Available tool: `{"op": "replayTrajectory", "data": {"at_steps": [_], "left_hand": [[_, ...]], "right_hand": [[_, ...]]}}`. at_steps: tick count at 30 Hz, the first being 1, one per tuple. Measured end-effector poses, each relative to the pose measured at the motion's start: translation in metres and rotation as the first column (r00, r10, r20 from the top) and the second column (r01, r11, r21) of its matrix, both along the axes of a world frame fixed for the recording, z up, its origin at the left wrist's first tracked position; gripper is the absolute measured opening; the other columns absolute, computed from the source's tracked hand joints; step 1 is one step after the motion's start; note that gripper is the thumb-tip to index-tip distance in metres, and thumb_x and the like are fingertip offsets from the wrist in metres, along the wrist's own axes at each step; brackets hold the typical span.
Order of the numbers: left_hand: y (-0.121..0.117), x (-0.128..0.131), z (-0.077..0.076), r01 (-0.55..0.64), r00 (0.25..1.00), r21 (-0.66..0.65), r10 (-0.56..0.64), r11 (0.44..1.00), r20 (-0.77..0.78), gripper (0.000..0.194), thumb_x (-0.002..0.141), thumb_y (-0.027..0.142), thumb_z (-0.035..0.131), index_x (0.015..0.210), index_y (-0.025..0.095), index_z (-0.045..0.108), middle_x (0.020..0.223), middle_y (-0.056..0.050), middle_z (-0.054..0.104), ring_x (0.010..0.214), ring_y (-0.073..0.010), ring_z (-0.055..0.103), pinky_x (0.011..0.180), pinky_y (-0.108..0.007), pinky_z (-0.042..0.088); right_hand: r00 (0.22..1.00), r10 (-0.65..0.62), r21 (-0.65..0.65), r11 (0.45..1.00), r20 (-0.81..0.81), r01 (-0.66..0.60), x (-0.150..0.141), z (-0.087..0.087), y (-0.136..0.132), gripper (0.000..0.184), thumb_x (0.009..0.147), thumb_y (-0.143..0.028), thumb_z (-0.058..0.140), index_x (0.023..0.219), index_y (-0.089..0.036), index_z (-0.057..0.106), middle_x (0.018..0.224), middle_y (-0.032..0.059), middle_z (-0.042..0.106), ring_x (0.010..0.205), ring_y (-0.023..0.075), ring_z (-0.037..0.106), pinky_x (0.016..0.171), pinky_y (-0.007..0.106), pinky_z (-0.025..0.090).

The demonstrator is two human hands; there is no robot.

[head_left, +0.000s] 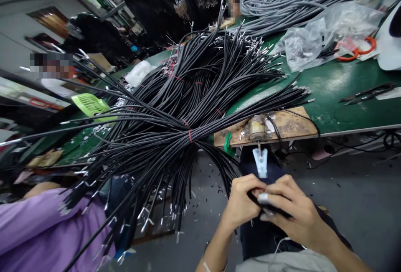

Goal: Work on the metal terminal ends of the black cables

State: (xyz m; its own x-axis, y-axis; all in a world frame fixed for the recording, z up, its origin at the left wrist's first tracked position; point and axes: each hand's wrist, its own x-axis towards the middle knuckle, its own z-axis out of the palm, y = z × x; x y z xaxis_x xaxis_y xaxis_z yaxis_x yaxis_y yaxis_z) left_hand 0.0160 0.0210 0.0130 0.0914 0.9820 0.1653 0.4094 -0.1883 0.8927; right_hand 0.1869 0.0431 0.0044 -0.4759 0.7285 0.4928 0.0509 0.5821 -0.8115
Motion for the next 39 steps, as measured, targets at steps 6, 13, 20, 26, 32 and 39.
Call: {"op": "replayTrajectory", "data": {"at_steps": [6, 13, 20, 26, 32, 39], "left_hand": [[-0.008, -0.006, 0.009, -0.014, 0.993, 0.101, 0.002, 0.995, 0.115, 0.006, 0.079, 0.015, 0.066, 0.083, 0.015, 0.07, 0.077, -0.007, 0.067, 0.071, -0.0163, 0.061, 0.065, -0.026, 0.048], [-0.027, 0.013, 0.011, -0.223, 0.952, 0.135, 0.246, 0.965, -0.182, 0.006, 0.083, 0.013, 0.059, 0.079, 0.014, 0.064, 0.067, -0.002, 0.056, 0.059, -0.0119, 0.052, 0.053, -0.02, 0.039], [-0.023, 0.009, 0.017, -0.237, 0.954, 0.105, 0.252, 0.966, -0.164, 0.02, 0.091, 0.019, 0.05, 0.074, 0.016, 0.06, 0.064, 0.0, 0.053, 0.059, -0.0119, 0.05, 0.055, -0.022, 0.036], [-0.022, 0.003, 0.018, -0.139, 0.985, 0.056, 0.144, 0.989, -0.099, 0.027, 0.093, 0.021, 0.047, 0.069, 0.016, 0.057, 0.063, 0.0, 0.051, 0.059, -0.0118, 0.048, 0.055, -0.023, 0.034], [-0.019, 0.0, 0.02, -0.102, 0.993, -0.019, 0.101, 0.995, -0.066, 0.039, 0.096, 0.029, 0.042, 0.059, 0.016, 0.05, 0.057, 0.0, 0.047, 0.057, -0.0115, 0.046, 0.055, -0.024, 0.032], [-0.015, -0.006, 0.019, -0.064, 0.998, -0.135, 0.066, 0.989, 0.014, 0.051, 0.098, 0.036, 0.037, 0.05, 0.017, 0.038, 0.051, 0.002, 0.037, 0.049, -0.0093, 0.038, 0.049, -0.025, 0.027]], "right_hand": [[0.964, -0.154, -0.132, 0.983, -0.219, 0.127, -0.018, -0.002, 0.004, 0.013, 0.081, -0.006, 0.062, 0.082, -0.019, 0.065, 0.068, 0.0029, 0.06, 0.065, 0.0166, 0.048, 0.06, 0.031, 0.041], [0.867, -0.44, -0.113, 0.898, -0.236, 0.425, -0.036, -0.012, -0.005, 0.023, 0.081, -0.008, 0.058, 0.061, -0.019, 0.056, 0.057, -0.0004, 0.044, 0.059, 0.0154, 0.039, 0.059, 0.032, 0.036], [0.844, -0.255, -0.613, 0.783, -0.472, -0.107, -0.046, -0.013, -0.009, 0.022, 0.086, -0.027, 0.056, 0.069, -0.018, 0.066, 0.068, 0.0041, 0.053, 0.067, 0.0177, 0.047, 0.062, 0.032, 0.04], [0.767, -0.229, -0.751, 0.491, -0.6, -0.441, -0.041, -0.008, -0.004, 0.025, 0.078, -0.034, 0.067, 0.062, -0.015, 0.066, 0.062, 0.0012, 0.049, 0.061, 0.0136, 0.043, 0.058, 0.027, 0.037], [0.878, -0.163, -0.733, 0.63, -0.45, -0.258, -0.033, -0.019, -0.001, 0.021, 0.084, -0.033, 0.063, 0.072, -0.016, 0.066, 0.068, 0.0005, 0.051, 0.064, 0.0131, 0.044, 0.06, 0.026, 0.037], [0.9, -0.174, -0.746, 0.632, -0.399, -0.209, -0.035, -0.015, 0.0, 0.028, 0.081, -0.044, 0.064, 0.077, -0.017, 0.064, 0.07, 0.0018, 0.057, 0.064, 0.0147, 0.05, 0.062, 0.026, 0.043]]}}
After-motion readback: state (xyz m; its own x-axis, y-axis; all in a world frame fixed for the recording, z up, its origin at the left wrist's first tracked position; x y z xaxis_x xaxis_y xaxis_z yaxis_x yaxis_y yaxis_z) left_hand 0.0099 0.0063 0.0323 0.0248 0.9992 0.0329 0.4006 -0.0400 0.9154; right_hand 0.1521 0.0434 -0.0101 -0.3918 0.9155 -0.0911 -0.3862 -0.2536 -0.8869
